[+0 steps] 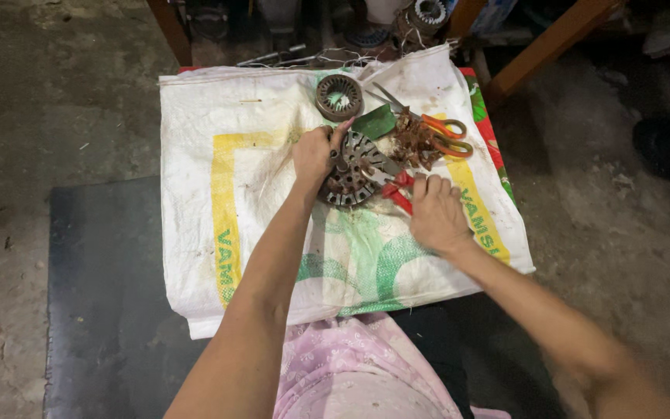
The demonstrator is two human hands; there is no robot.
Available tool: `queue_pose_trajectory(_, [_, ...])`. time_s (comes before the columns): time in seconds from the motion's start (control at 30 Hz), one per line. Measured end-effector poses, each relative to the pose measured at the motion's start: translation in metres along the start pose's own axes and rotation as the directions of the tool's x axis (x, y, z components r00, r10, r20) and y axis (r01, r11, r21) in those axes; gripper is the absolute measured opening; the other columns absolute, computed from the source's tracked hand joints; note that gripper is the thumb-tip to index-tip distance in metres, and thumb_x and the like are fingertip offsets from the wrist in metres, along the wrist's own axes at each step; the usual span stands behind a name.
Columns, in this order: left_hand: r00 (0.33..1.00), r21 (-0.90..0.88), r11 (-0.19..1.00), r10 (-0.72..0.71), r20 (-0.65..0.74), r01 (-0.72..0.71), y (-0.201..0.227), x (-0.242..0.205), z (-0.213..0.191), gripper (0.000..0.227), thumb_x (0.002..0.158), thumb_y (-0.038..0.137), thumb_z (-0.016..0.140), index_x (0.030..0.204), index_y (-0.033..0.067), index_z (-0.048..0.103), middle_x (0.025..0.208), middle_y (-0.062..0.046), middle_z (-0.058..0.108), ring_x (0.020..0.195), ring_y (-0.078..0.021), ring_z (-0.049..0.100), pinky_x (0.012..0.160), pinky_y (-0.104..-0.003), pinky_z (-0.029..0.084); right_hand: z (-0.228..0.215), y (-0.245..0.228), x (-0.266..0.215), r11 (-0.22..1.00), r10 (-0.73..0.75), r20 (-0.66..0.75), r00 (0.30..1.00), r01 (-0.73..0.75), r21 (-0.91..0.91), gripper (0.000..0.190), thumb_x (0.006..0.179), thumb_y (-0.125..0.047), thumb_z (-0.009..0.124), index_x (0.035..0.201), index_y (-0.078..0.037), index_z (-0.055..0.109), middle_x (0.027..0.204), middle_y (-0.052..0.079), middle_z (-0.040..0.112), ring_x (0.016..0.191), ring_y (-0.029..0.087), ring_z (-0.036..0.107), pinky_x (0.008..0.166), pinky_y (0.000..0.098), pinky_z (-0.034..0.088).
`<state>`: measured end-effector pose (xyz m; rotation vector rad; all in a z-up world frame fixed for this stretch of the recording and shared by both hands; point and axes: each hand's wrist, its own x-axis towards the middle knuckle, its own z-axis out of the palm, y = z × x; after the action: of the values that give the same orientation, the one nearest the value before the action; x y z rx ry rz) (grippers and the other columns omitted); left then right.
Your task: The person uses red pliers to scrape and remove debris from a circular metal component with radial slots. The person holds the component steady with one hand while using the pliers to pick out material from the slots, working methodically around the object.
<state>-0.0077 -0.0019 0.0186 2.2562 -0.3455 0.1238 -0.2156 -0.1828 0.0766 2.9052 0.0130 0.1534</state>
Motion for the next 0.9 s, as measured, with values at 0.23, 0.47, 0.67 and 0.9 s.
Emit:
queue_pose_trajectory(0.23, [1.000, -0.004, 1.000, 0.009, 0.002, -0.009, 0.001, -0.001, -0.005, 0.070, 0.094, 0.070, 0.048, 0.083, 0.0082, 0.078, 0.078, -0.023, 0.072, 0.081, -0.0417, 0.072, 0.072, -0.051, 0.054, -0.043, 0.037, 0.025, 0.868, -0.485, -0.446, 0.752, 0.352, -0.351, 0.037, 0.092, -0.015, 0.055, 0.123, 0.004, 0.061, 0.113, 0.025, 0.060, 0.098, 0.034, 0.057, 0.088, 0.0493, 0.043])
queue_pose_trajectory(0.47, [1.000, -0.001, 1.000, 0.022, -0.018, -0.022, 0.001, -0.002, -0.005, 0.070, 0.095, 0.071, 0.048, 0.082, 0.0077, 0.077, 0.078, -0.024, 0.071, 0.081, -0.0426, 0.071, 0.072, -0.052, 0.053, -0.062, 0.028, 0.026, 0.914, -0.399, -0.247, 0.883, 0.362, -0.185, 0.025, 0.090, -0.013, 0.057, 0.111, 0.000, 0.062, 0.107, 0.020, 0.061, 0.099, 0.035, 0.060, 0.085, 0.0490, 0.044])
queue_pose_trajectory(0.67, [0.999, 0.001, 1.000, 0.022, -0.024, -0.022, 0.000, -0.002, -0.003, 0.071, 0.095, 0.070, 0.048, 0.079, 0.0072, 0.076, 0.077, -0.024, 0.071, 0.081, -0.0427, 0.071, 0.072, -0.052, 0.052, -0.064, 0.053, 0.039, 0.946, -0.324, 0.227, 0.918, 0.320, 0.055, 0.027, 0.073, -0.002, 0.061, 0.099, 0.000, 0.066, 0.104, 0.018, 0.061, 0.103, 0.037, 0.061, 0.087, 0.0475, 0.049])
queue_pose_trajectory(0.9, [1.000, 0.008, 1.000, 0.008, -0.014, -0.008, -0.006, 0.000, -0.001, 0.072, 0.095, 0.071, 0.048, 0.079, 0.0064, 0.076, 0.078, -0.024, 0.071, 0.081, -0.0424, 0.071, 0.074, -0.053, 0.053, -0.002, 0.033, 0.014, 0.830, -0.304, 0.298, 0.905, 0.099, 0.548, 0.023, 0.069, -0.006, 0.069, 0.090, -0.003, 0.076, 0.109, 0.021, 0.061, 0.109, 0.039, 0.059, 0.095, 0.0452, 0.047])
